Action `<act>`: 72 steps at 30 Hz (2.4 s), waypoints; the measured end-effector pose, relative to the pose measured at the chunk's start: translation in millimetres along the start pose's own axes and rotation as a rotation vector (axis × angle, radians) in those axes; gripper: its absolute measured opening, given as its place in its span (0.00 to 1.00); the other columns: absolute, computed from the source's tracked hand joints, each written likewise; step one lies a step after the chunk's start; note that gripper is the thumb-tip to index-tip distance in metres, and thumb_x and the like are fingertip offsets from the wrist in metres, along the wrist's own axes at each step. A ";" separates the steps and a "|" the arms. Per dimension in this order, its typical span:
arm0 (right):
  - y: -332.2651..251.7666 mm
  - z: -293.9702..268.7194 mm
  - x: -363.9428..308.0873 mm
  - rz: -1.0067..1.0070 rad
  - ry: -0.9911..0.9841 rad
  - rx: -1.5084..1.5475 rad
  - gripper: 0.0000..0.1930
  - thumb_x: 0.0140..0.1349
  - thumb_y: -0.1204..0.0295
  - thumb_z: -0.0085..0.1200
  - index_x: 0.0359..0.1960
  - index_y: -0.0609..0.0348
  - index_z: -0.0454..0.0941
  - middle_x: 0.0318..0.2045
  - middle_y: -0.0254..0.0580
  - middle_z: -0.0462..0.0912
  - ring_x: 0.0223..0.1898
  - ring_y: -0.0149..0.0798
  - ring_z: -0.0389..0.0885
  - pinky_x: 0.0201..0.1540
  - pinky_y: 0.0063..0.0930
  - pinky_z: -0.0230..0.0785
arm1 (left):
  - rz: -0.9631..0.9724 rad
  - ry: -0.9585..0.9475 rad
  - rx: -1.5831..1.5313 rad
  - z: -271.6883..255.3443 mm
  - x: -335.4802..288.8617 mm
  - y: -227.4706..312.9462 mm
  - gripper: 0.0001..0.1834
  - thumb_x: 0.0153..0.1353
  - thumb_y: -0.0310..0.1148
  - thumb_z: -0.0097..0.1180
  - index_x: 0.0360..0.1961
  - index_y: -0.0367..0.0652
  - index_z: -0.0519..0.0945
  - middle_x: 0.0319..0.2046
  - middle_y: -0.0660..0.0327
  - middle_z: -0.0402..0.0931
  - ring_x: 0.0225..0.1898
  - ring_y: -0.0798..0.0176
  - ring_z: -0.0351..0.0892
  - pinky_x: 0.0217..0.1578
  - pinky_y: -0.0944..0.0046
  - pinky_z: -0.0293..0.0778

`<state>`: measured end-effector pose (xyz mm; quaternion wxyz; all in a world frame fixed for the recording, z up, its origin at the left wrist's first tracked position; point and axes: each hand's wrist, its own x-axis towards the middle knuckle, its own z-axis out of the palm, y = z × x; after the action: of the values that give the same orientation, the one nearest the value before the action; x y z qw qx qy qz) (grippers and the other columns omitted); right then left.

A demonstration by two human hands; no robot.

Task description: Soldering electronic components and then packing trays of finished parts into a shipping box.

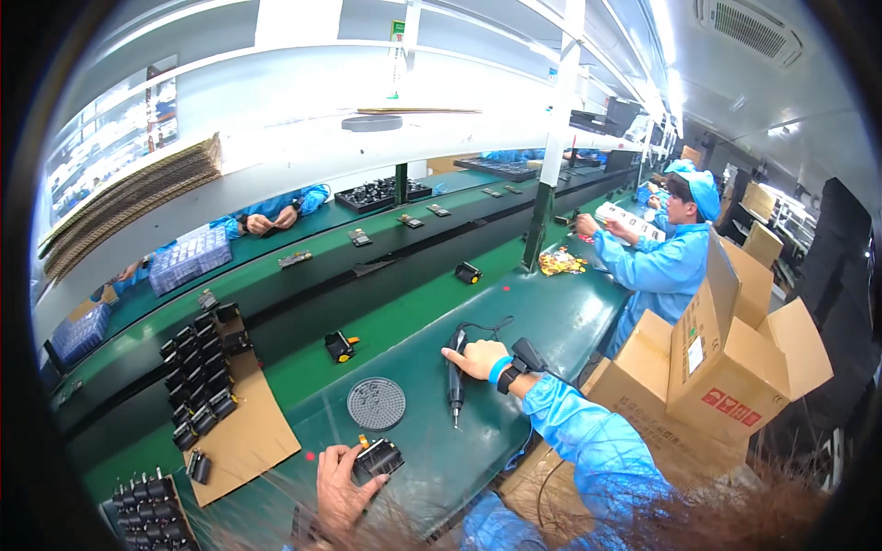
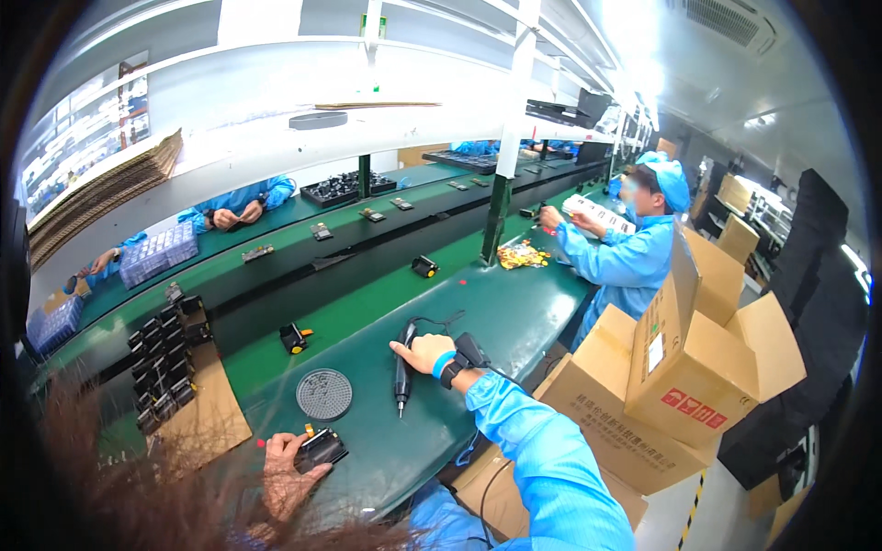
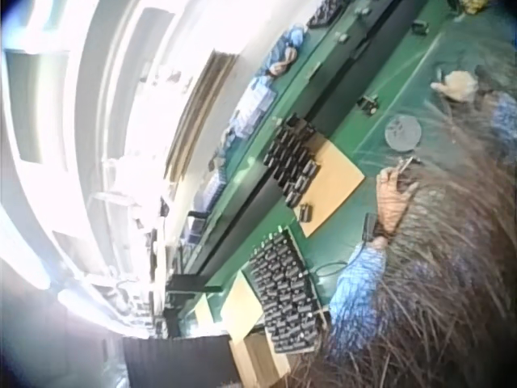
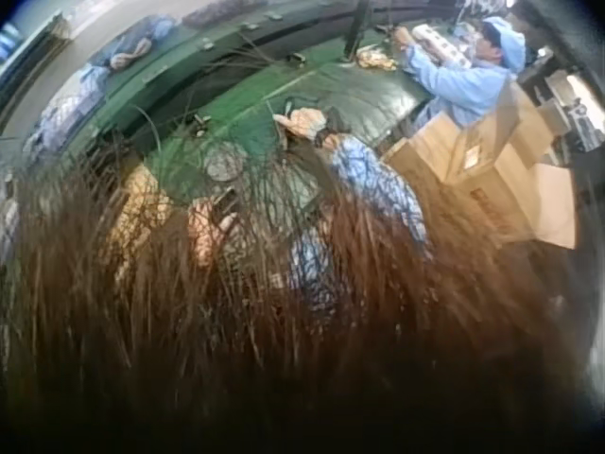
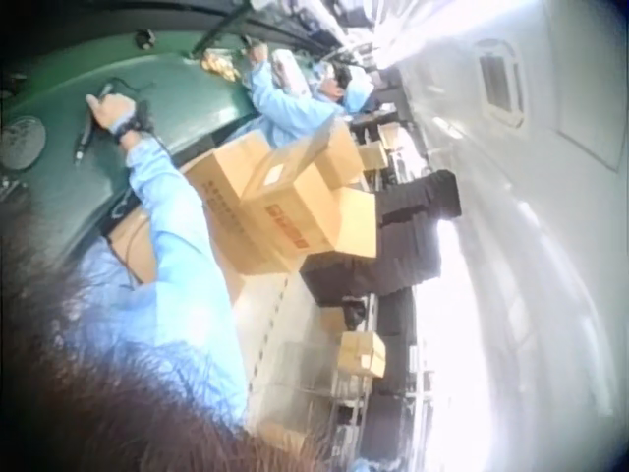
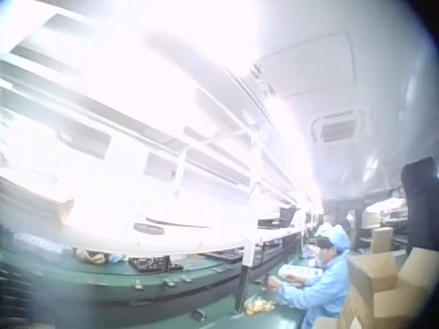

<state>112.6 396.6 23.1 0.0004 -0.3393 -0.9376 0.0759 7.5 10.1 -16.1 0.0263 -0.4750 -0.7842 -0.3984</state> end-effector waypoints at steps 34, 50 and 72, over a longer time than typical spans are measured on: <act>-317.8 -54.1 -224.3 -1.726 -1.010 1.007 0.47 0.62 0.59 0.68 0.77 0.57 0.51 0.74 0.52 0.54 0.71 0.49 0.62 0.67 0.47 0.67 | -0.472 0.905 -0.717 -122.1 -197.8 199.3 0.46 0.58 0.22 0.71 0.75 0.43 0.60 0.70 0.55 0.62 0.71 0.56 0.65 0.66 0.54 0.71; -474.0 -18.9 -95.0 -1.296 -0.721 1.196 0.17 0.73 0.68 0.55 0.60 0.57 0.75 0.60 0.36 0.75 0.59 0.34 0.75 0.52 0.29 0.74 | -1.321 0.821 0.666 -188.6 -373.3 155.3 0.41 0.48 0.34 0.74 0.65 0.36 0.73 0.56 0.50 0.71 0.60 0.45 0.69 0.63 0.53 0.68; -399.4 -60.4 25.1 -1.089 -0.461 0.958 0.15 0.71 0.64 0.60 0.54 0.59 0.78 0.44 0.33 0.83 0.46 0.27 0.80 0.51 0.26 0.74 | -1.206 0.691 0.879 -193.8 -349.8 129.0 0.47 0.61 0.48 0.71 0.73 0.31 0.64 0.68 0.36 0.63 0.68 0.35 0.64 0.69 0.42 0.60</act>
<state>-157.8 118.3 138.4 -0.0108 0.2330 -0.8135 0.5327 232.4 -339.3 46.5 0.2313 0.2310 -0.9368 -0.1245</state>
